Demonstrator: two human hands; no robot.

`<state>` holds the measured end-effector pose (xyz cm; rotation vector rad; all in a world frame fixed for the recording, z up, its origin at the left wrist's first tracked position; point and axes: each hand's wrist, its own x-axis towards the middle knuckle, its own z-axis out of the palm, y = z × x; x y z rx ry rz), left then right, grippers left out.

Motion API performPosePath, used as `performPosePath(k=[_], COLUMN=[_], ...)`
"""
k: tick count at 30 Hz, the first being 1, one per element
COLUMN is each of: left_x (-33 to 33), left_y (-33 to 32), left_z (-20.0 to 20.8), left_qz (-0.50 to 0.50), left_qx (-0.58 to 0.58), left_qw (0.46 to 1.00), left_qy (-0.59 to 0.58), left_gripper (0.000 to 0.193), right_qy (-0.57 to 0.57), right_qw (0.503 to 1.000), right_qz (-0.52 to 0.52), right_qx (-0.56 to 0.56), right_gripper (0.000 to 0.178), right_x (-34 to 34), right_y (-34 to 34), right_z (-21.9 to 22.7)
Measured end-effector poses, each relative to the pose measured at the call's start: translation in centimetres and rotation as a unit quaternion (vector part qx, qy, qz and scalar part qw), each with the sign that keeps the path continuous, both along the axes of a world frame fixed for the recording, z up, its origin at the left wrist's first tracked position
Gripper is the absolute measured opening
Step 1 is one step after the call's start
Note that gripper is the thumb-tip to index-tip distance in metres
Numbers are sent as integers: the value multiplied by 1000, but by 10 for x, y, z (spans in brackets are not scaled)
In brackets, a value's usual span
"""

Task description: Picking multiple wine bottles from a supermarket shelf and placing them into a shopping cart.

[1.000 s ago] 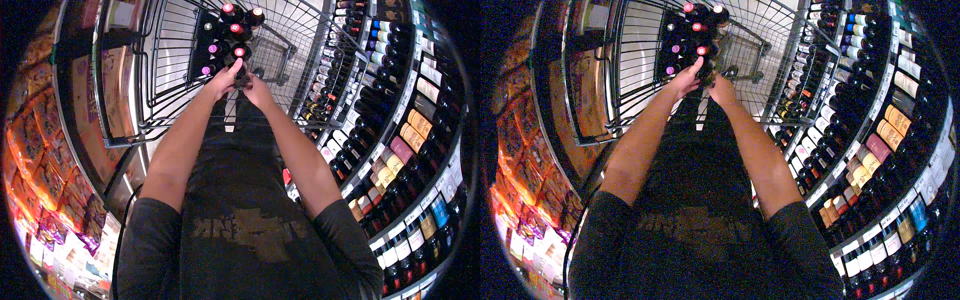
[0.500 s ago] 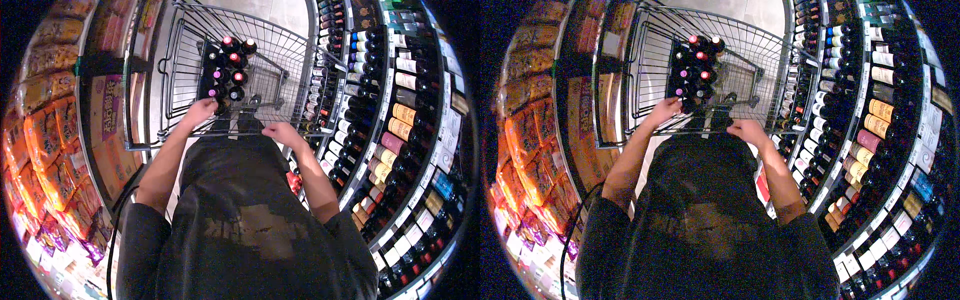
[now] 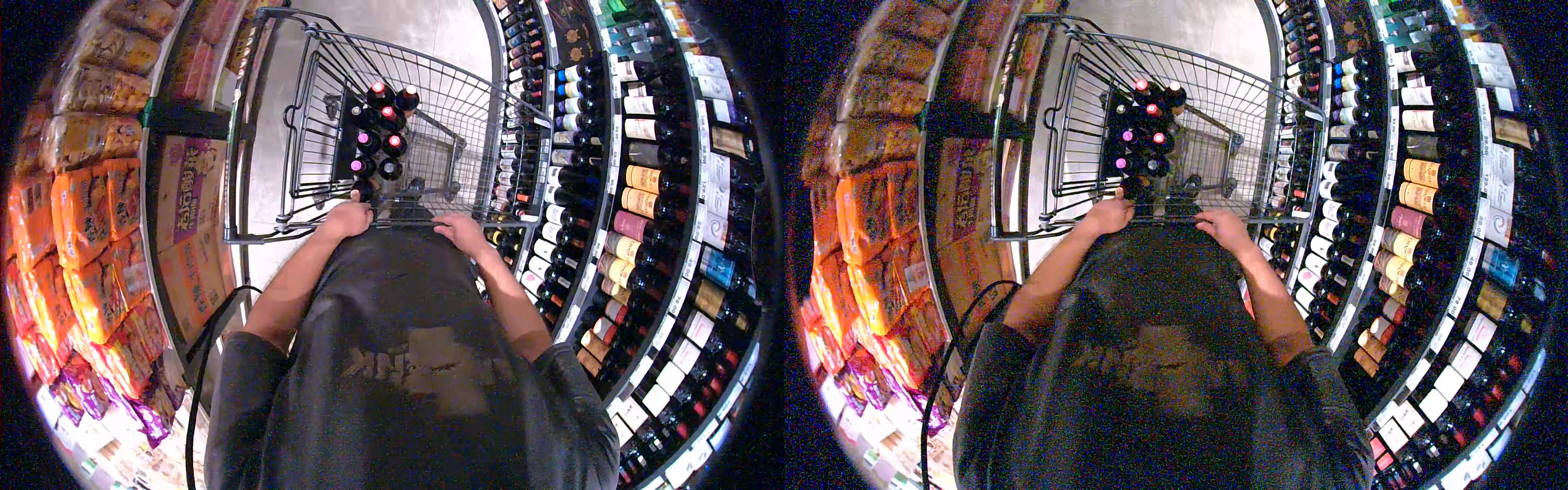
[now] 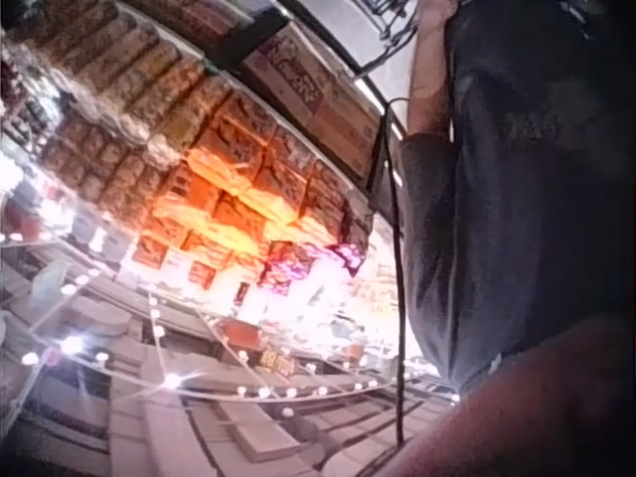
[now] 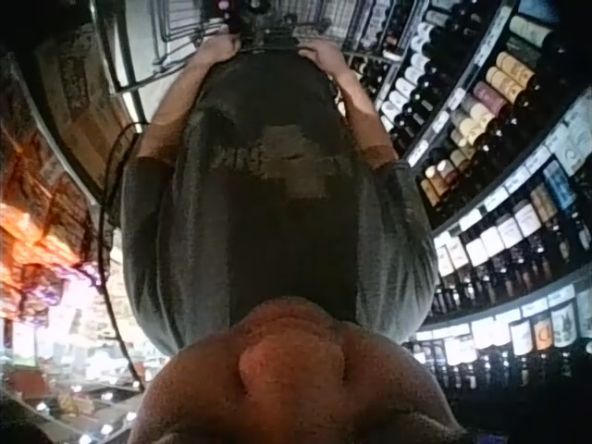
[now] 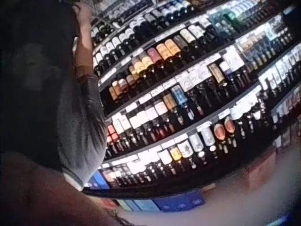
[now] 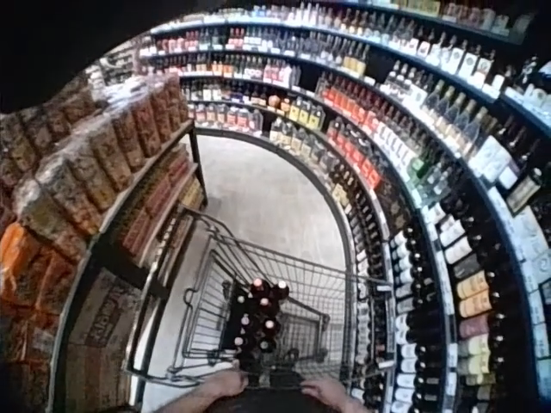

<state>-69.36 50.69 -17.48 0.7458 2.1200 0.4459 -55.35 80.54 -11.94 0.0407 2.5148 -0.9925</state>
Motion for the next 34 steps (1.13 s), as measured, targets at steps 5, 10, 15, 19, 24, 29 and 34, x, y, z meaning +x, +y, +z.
performPosePath(k=[5,10,15,19,24,29,34], left_x=[1,0,6,5,7,7,8], left_y=[0,-3,-4,-2,-1,0,4], left_z=[-11,-7,0,14,4,1,7], left_qz=[-12,-15,0,14,24,23,29], left_qx=[-10,5,13,7,17,9,-9], left_qw=[999,998,1000,1000,1000,1000,999], left_qy=[-52,-62,-4,-19,-1,-13,26], left_gripper=[41,42,44,41,41,41,47], right_qy=[50,49,18,30,38,37,19], right_qw=[999,999,1000,999,999,999,999], right_qz=[11,4,0,-5,-12,-14,10], right_qx=[11,3,22,24,26,30,24], right_gripper=[31,30,28,31,31,33,38], right_x=[8,10,11,14,15,15,13], right_y=[0,-1,-1,2,2,3,7], right_z=[-14,-16,-19,-25,-25,-24,-25])
